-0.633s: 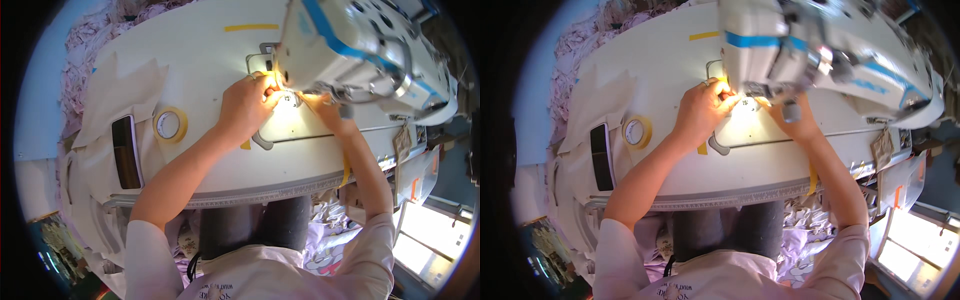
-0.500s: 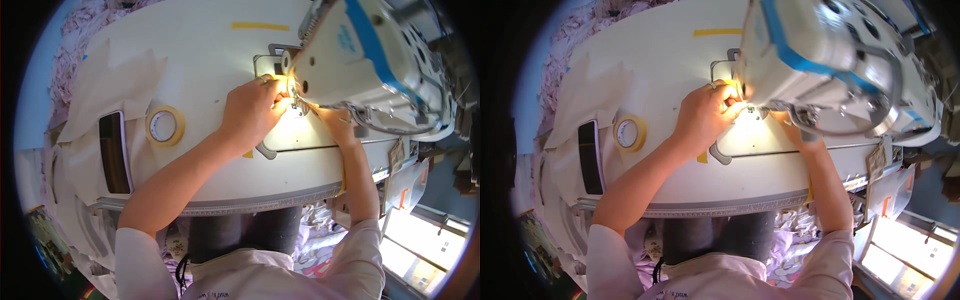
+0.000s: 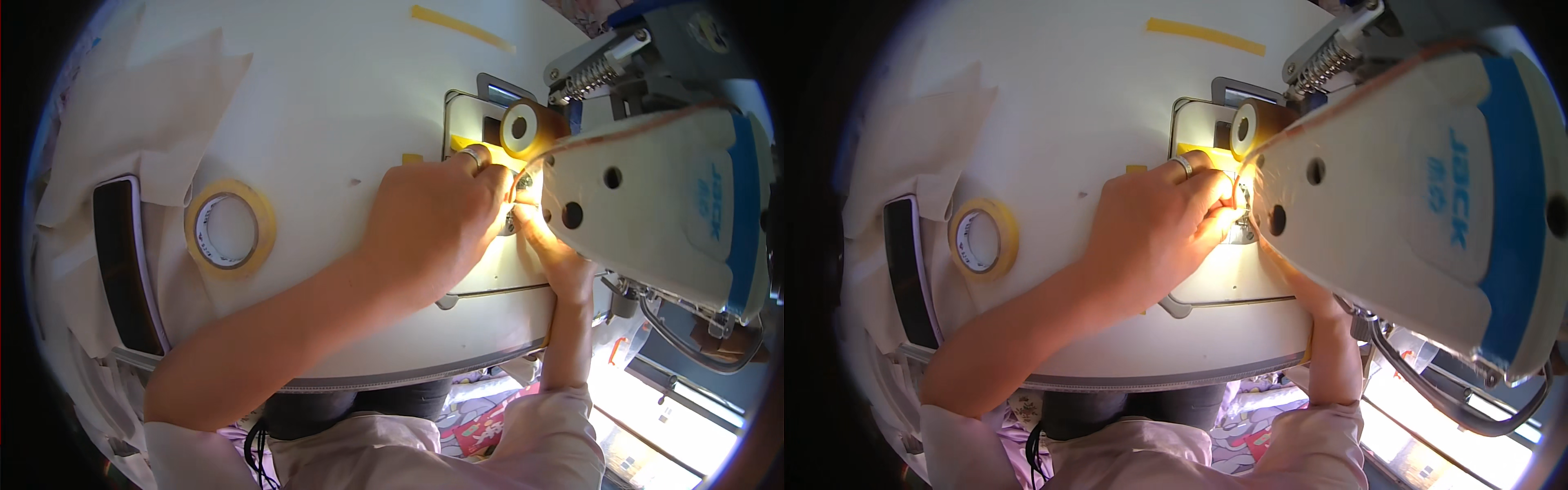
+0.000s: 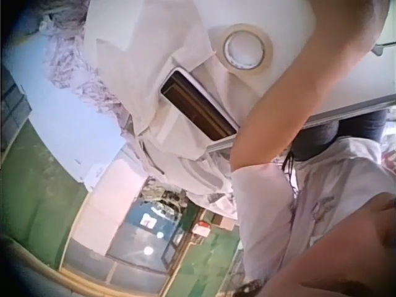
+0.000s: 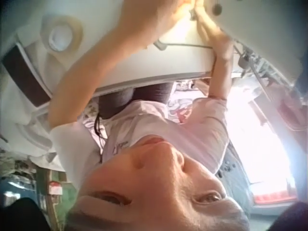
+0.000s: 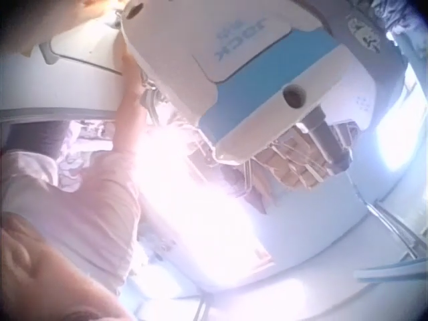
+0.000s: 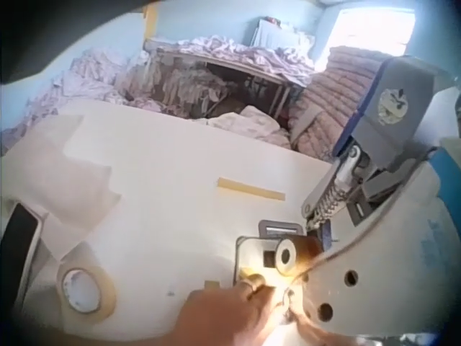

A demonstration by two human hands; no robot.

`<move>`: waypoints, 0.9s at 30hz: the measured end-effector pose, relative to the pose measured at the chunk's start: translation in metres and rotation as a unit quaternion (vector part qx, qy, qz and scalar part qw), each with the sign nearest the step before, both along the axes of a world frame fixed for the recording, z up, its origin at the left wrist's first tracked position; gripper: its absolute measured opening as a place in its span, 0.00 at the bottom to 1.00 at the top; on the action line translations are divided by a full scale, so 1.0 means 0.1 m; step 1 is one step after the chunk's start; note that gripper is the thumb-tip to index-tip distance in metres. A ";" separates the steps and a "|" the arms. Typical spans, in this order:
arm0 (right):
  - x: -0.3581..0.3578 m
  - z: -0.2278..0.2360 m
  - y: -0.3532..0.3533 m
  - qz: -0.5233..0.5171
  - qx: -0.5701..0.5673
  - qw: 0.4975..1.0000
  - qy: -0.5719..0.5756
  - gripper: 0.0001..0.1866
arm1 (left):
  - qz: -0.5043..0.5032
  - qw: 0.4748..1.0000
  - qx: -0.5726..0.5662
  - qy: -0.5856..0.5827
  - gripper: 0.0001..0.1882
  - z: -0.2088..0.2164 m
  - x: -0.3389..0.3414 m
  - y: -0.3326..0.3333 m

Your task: Repairing an industrial sewing machine by unscrewing and removing the needle plate to inspect internal components.

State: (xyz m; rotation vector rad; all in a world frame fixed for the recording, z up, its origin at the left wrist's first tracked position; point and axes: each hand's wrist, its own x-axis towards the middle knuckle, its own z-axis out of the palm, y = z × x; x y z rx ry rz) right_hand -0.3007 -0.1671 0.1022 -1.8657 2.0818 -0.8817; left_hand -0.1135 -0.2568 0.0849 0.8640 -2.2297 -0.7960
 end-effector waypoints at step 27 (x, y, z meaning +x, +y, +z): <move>-0.15 -0.13 0.17 -0.045 0.032 0.998 0.020 0.09 | -0.012 0.999 0.019 -0.037 0.10 0.01 0.01 0.03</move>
